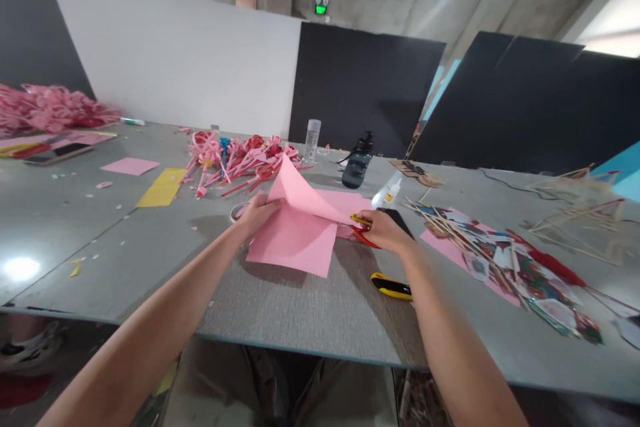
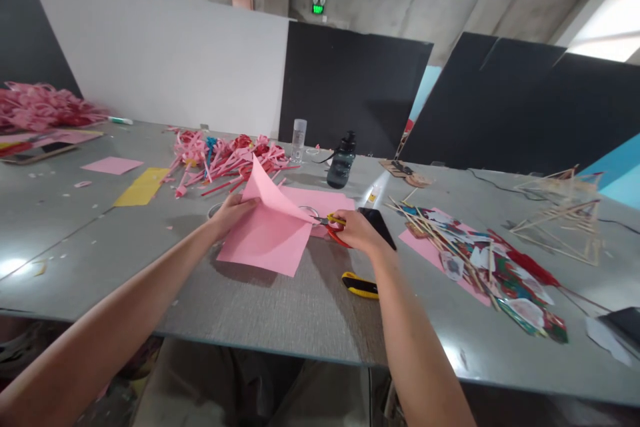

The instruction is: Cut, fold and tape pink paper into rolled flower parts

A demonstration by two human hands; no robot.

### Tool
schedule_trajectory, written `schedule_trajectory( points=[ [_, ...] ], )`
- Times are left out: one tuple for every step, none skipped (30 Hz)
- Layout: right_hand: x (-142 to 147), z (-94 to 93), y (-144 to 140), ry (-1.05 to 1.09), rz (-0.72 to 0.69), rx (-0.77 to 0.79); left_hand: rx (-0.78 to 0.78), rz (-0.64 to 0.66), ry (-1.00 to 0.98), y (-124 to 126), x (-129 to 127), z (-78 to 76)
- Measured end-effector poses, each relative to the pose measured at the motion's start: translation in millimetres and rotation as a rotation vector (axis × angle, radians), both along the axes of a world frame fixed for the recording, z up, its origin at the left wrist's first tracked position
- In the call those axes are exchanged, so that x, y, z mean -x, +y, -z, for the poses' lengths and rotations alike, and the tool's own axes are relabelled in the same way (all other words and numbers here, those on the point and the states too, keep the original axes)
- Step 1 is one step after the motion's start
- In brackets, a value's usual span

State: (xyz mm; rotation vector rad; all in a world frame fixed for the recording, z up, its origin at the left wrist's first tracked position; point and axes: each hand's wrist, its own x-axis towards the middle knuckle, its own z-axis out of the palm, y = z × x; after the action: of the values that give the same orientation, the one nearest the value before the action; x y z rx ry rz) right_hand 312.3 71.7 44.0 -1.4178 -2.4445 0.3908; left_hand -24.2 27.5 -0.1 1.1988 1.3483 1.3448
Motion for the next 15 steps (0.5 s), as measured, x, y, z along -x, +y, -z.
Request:
schedule_trajectory(
  points=[
    [0.2,0.2,0.0,-0.001,0.006,-0.004,-0.005,-0.001,0.006,0.0,-0.8,-0.4],
    [0.5,0.2,0.1,-0.005,0.016,-0.012,-0.01,-0.002,0.013,0.0,-1.5,-0.9],
    [0.8,0.1,0.4,-0.009,0.028,-0.025,-0.017,0.0,0.019,0.0,-2.2,-1.6],
    [1.2,-0.1,0.8,-0.014,0.039,-0.039,-0.023,0.005,0.025,0.0,-2.9,-2.4],
    [1.7,-0.5,1.1,-0.019,0.047,-0.051,-0.03,0.01,0.029,-0.2,-3.5,-3.3],
    [2.1,-0.9,1.4,-0.022,0.051,-0.06,-0.037,0.013,0.032,-0.5,-4.0,-4.3],
    [2.4,-1.4,1.5,-0.024,0.051,-0.063,-0.044,0.013,0.033,-0.9,-4.6,-5.3],
    [2.5,-1.7,1.5,-0.025,0.048,-0.062,-0.051,0.009,0.031,-1.5,-5.1,-6.2],
    [2.6,-2.0,1.4,-0.027,0.047,-0.059,-0.054,0.003,0.028,-2.1,-5.6,-7.1],
    [2.5,-2.0,1.3,-0.029,0.046,-0.055,-0.054,-0.004,0.024,-2.6,-6.2,-7.8],
    [2.2,-1.9,1.3,-0.031,0.046,-0.05,-0.05,-0.009,0.018,-2.9,-6.8,-8.2],
    [1.9,-1.6,1.3,-0.032,0.045,-0.044,-0.044,-0.011,0.009,-3.0,-7.4,-8.4],
    [1.6,-1.2,1.4,-0.029,0.041,-0.038,-0.036,-0.014,-0.003,-2.9,-7.9,-8.3],
    [1.3,-0.7,1.7,-0.023,0.035,-0.032,-0.028,-0.015,-0.016,-2.7,-8.3,-8.0],
    [1.0,-0.1,2.1,-0.016,0.025,-0.027,-0.019,-0.018,-0.031,-2.4,-8.6,-7.4]
  ],
)
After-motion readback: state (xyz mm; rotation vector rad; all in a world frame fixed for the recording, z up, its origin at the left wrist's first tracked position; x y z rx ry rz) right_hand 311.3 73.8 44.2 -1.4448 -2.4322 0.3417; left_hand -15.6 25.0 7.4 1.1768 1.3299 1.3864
